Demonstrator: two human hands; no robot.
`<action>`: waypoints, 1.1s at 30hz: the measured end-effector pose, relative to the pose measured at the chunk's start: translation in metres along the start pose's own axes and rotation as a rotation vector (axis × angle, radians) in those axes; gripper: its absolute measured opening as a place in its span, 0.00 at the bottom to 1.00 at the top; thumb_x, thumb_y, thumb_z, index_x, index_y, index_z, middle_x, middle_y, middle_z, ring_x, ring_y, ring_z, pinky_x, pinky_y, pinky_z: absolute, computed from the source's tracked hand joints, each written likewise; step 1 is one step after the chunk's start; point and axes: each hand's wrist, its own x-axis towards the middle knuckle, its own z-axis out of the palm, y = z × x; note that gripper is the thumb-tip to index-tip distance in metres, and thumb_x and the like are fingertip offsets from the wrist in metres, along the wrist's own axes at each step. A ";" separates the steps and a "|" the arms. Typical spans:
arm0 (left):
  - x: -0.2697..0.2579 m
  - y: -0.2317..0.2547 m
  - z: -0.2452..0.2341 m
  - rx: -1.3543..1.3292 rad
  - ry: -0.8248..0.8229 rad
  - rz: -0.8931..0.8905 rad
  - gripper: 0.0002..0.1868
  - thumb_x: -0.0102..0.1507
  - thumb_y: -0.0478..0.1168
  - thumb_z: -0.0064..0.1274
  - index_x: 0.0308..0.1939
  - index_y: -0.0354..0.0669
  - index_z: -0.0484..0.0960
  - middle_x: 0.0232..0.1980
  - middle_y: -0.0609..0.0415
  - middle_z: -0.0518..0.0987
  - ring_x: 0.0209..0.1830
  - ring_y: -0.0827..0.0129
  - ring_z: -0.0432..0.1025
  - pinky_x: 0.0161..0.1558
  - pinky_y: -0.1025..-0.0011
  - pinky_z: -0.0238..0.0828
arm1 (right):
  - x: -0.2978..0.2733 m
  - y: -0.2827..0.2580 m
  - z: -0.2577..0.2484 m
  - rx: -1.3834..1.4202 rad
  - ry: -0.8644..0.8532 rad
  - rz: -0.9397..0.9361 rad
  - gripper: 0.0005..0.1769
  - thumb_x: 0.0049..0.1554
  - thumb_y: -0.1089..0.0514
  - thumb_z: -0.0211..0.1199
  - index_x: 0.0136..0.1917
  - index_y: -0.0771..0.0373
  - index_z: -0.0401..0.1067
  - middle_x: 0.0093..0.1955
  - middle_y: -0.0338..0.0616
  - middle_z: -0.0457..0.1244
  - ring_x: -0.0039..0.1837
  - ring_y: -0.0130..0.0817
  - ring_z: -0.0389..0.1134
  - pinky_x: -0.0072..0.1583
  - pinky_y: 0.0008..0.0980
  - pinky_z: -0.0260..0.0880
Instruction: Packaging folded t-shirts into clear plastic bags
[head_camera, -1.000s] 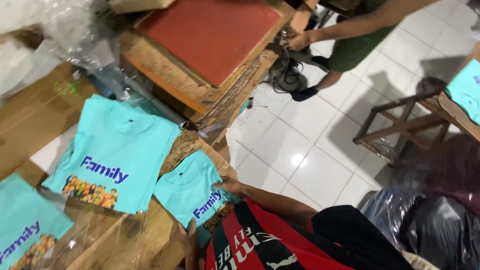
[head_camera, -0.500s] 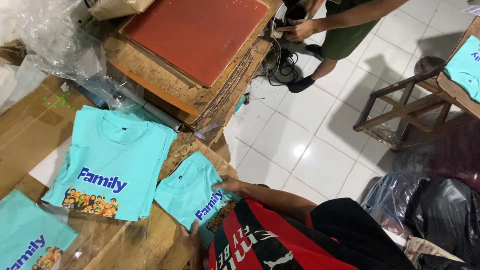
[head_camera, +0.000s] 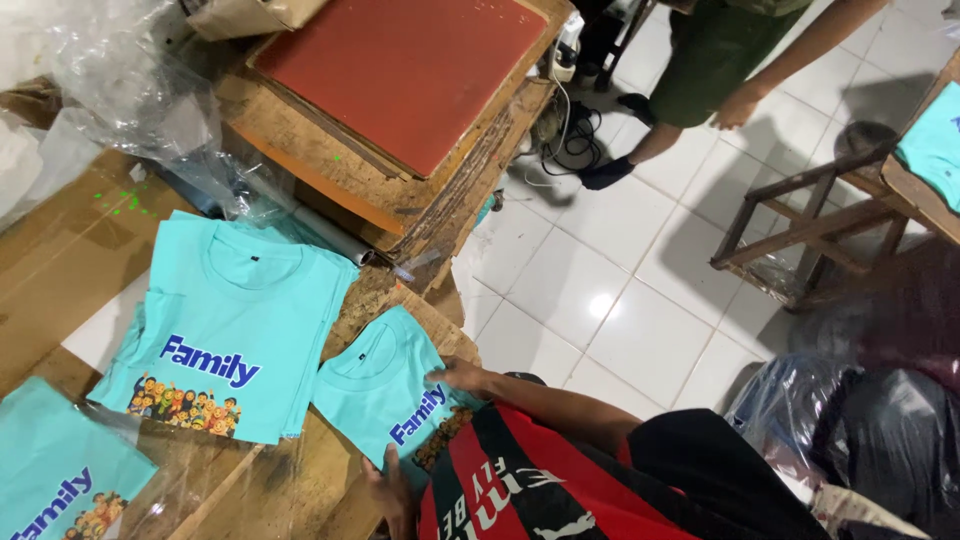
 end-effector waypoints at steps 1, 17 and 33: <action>0.009 -0.011 0.004 0.013 0.038 0.005 0.37 0.60 0.63 0.47 0.66 0.45 0.73 0.59 0.39 0.80 0.57 0.38 0.72 0.55 0.47 0.62 | -0.007 -0.009 0.002 -0.071 0.006 0.006 0.26 0.57 0.40 0.59 0.62 0.56 0.75 0.58 0.41 0.70 0.60 0.37 0.69 0.66 0.39 0.64; 0.035 -0.028 0.016 -0.260 -0.016 0.076 0.37 0.60 0.52 0.51 0.73 0.45 0.68 0.68 0.48 0.77 0.65 0.52 0.72 0.62 0.56 0.68 | 0.005 -0.007 -0.002 -0.065 -0.057 0.081 0.46 0.57 0.39 0.64 0.81 0.58 0.53 0.74 0.53 0.63 0.74 0.51 0.64 0.65 0.48 0.72; 0.015 -0.014 0.021 -0.157 -0.207 0.451 0.41 0.67 0.44 0.50 0.80 0.39 0.49 0.76 0.27 0.58 0.65 0.41 0.70 0.61 0.49 0.75 | -0.075 -0.140 0.110 -0.442 0.000 0.021 0.71 0.55 0.20 0.58 0.84 0.67 0.25 0.76 0.78 0.49 0.76 0.71 0.54 0.73 0.67 0.57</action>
